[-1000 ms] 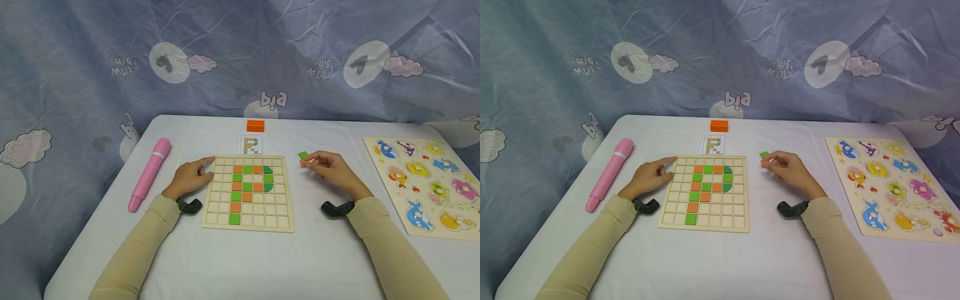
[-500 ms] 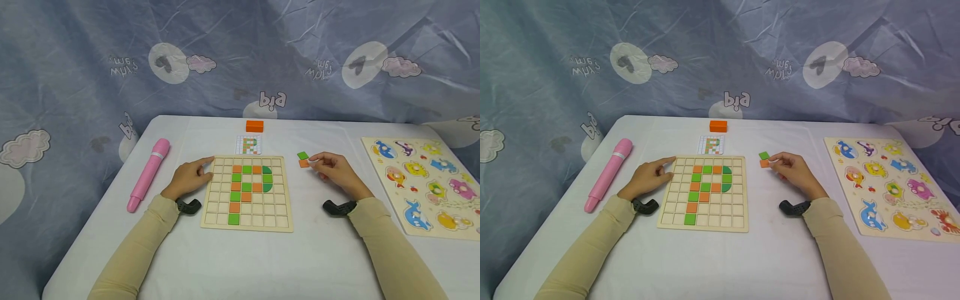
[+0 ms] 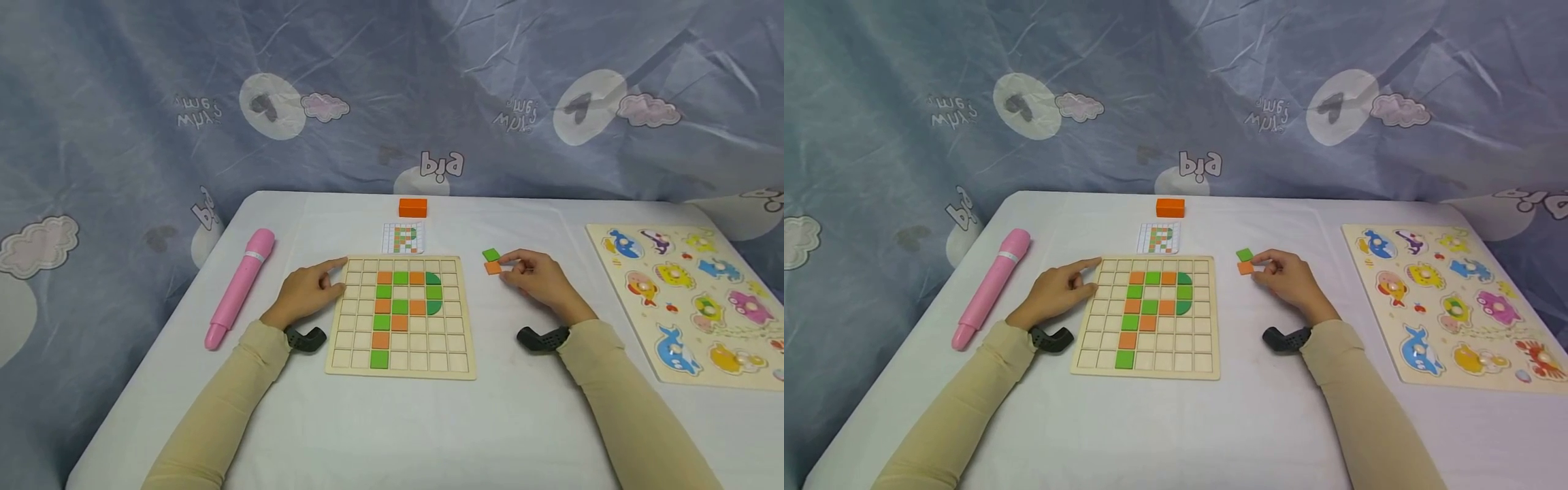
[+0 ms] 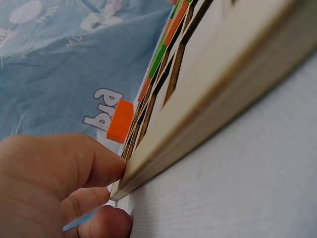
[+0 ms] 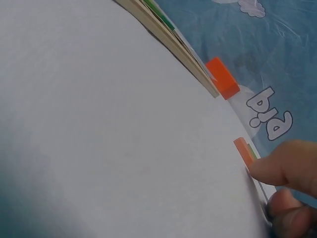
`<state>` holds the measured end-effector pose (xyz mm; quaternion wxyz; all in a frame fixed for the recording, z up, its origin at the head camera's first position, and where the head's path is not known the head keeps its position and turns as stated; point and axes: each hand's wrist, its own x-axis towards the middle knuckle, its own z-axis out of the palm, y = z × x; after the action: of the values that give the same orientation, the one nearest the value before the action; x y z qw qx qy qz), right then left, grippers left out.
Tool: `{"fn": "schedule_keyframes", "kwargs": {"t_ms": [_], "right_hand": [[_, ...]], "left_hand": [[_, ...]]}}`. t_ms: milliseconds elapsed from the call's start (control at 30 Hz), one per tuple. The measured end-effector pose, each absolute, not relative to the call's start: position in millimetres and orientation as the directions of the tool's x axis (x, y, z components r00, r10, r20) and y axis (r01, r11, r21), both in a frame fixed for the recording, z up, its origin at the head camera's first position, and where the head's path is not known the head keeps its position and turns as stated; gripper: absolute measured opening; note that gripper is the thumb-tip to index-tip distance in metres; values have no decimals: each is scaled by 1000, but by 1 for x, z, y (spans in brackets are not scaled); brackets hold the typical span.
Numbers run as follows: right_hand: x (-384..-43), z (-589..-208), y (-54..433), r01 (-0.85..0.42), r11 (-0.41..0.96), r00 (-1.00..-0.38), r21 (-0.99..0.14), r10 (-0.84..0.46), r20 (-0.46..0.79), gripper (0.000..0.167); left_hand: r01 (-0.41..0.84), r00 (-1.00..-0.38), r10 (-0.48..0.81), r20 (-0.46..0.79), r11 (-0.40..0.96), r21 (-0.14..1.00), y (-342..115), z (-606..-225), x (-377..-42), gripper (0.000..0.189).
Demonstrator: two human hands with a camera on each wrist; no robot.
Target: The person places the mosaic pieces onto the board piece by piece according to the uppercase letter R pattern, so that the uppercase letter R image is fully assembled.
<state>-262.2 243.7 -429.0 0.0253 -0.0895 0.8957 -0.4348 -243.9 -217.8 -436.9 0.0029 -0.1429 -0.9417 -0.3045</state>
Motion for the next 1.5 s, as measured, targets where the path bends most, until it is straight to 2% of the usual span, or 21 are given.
{"fn": "schedule_keyframes", "kwargs": {"t_ms": [433, 833, 1200, 1500], "right_hand": [[-269, -427, 242, -113, 669, -978, -734, -204, -36, 37], [-262, -424, 240, -104, 676, -983, -729, -183, -29, 30], [-248, -419, 237, -218, 677, -962, -703, -270, 38, 21], [-229, -418, 230, -338, 633, -923, -697, -367, 115, 17]], "left_hand": [[265, -961, 264, 87, 774, 574, -218, -438, -242, 58], [268, -960, 268, 85, 774, 574, -218, -440, -245, 58], [270, -959, 269, 90, 773, 574, -218, -438, -244, 58], [270, -959, 266, 92, 776, 570, -217, -436, -243, 57]]}}
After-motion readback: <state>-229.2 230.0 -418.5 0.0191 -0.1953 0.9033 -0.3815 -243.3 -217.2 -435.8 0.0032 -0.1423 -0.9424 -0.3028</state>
